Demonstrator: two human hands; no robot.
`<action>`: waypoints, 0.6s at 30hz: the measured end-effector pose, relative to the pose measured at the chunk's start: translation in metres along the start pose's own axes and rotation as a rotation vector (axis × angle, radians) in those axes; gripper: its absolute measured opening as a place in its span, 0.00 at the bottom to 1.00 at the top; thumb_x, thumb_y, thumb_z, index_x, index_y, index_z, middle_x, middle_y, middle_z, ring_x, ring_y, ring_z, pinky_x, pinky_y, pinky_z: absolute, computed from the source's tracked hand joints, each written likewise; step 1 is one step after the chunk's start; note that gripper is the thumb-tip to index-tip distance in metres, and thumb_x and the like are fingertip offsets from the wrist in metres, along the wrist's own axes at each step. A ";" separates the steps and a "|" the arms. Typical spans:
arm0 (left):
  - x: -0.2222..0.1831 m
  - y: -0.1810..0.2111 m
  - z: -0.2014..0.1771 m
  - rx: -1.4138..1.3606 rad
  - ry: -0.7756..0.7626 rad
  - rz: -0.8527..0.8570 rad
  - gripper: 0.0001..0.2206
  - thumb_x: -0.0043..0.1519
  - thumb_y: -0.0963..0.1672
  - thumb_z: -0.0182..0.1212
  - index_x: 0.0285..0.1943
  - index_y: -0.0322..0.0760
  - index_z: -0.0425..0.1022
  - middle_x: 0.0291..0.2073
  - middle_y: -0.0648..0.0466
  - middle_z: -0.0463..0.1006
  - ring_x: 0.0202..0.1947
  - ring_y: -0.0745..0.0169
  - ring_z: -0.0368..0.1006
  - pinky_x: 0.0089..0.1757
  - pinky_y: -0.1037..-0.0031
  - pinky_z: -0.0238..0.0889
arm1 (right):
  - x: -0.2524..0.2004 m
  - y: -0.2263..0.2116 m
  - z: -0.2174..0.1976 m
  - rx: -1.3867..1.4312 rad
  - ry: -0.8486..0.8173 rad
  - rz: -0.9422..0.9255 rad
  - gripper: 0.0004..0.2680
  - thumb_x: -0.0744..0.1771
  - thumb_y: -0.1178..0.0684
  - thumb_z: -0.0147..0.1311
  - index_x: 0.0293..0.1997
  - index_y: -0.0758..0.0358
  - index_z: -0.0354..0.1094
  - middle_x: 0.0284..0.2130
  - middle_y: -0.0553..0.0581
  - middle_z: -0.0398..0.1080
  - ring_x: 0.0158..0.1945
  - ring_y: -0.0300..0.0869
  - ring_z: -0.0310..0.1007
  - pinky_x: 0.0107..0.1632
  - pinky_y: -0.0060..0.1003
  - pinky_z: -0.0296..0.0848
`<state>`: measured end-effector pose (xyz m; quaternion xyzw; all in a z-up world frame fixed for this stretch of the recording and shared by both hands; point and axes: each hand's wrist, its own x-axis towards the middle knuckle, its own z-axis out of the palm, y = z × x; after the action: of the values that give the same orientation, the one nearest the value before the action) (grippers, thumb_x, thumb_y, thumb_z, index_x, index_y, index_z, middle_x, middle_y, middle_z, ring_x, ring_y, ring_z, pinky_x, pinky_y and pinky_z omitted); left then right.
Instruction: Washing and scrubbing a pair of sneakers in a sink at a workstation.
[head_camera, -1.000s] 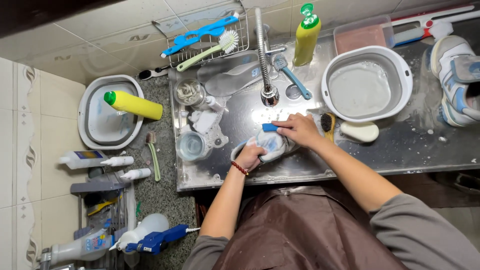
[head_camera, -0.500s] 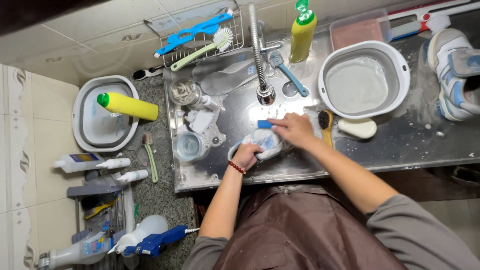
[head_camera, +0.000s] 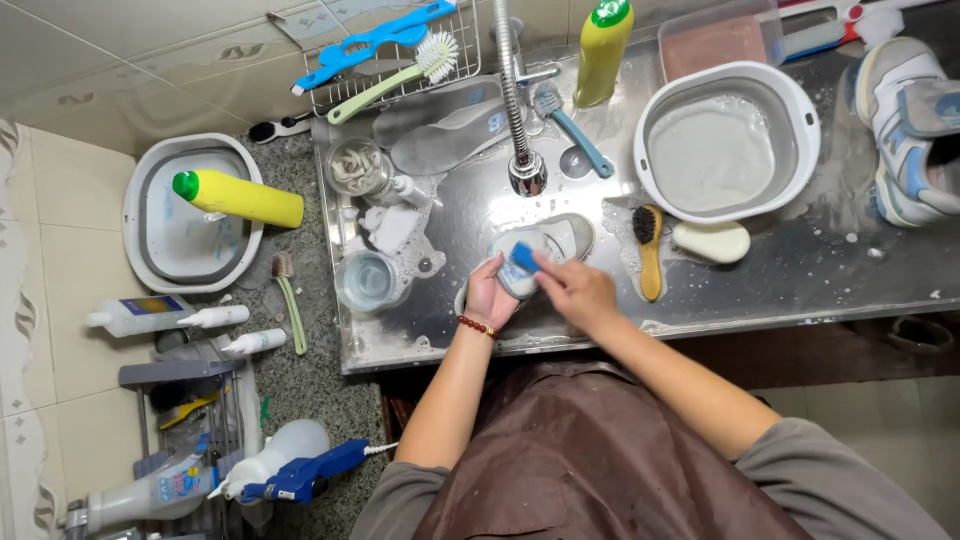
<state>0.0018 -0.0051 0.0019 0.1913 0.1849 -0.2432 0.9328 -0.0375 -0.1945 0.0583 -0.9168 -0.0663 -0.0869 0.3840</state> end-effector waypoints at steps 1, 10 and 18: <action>0.005 -0.002 -0.004 -0.003 -0.005 0.003 0.21 0.70 0.42 0.46 0.69 0.20 0.59 0.63 0.37 0.71 0.65 0.43 0.67 0.66 0.53 0.57 | 0.004 0.003 -0.005 -0.004 0.000 -0.005 0.12 0.66 0.42 0.60 0.56 0.37 0.77 0.23 0.52 0.70 0.24 0.47 0.73 0.30 0.42 0.71; -0.011 -0.002 0.031 0.103 0.044 0.103 0.23 0.73 0.49 0.39 0.72 0.32 0.60 0.63 0.42 0.70 0.63 0.47 0.66 0.64 0.56 0.57 | 0.008 -0.011 -0.009 0.054 -0.117 -0.100 0.13 0.66 0.41 0.59 0.56 0.37 0.77 0.22 0.53 0.72 0.25 0.48 0.74 0.30 0.42 0.71; -0.002 -0.013 0.008 0.111 0.018 0.076 0.25 0.74 0.50 0.39 0.70 0.24 0.62 0.64 0.40 0.70 0.65 0.46 0.66 0.65 0.55 0.56 | 0.010 -0.012 -0.008 0.023 -0.150 0.189 0.13 0.67 0.41 0.57 0.57 0.38 0.75 0.26 0.58 0.77 0.30 0.54 0.78 0.35 0.48 0.74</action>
<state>-0.0049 -0.0187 0.0062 0.2519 0.1719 -0.2159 0.9276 -0.0307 -0.1915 0.0741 -0.9184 -0.0092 0.0195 0.3951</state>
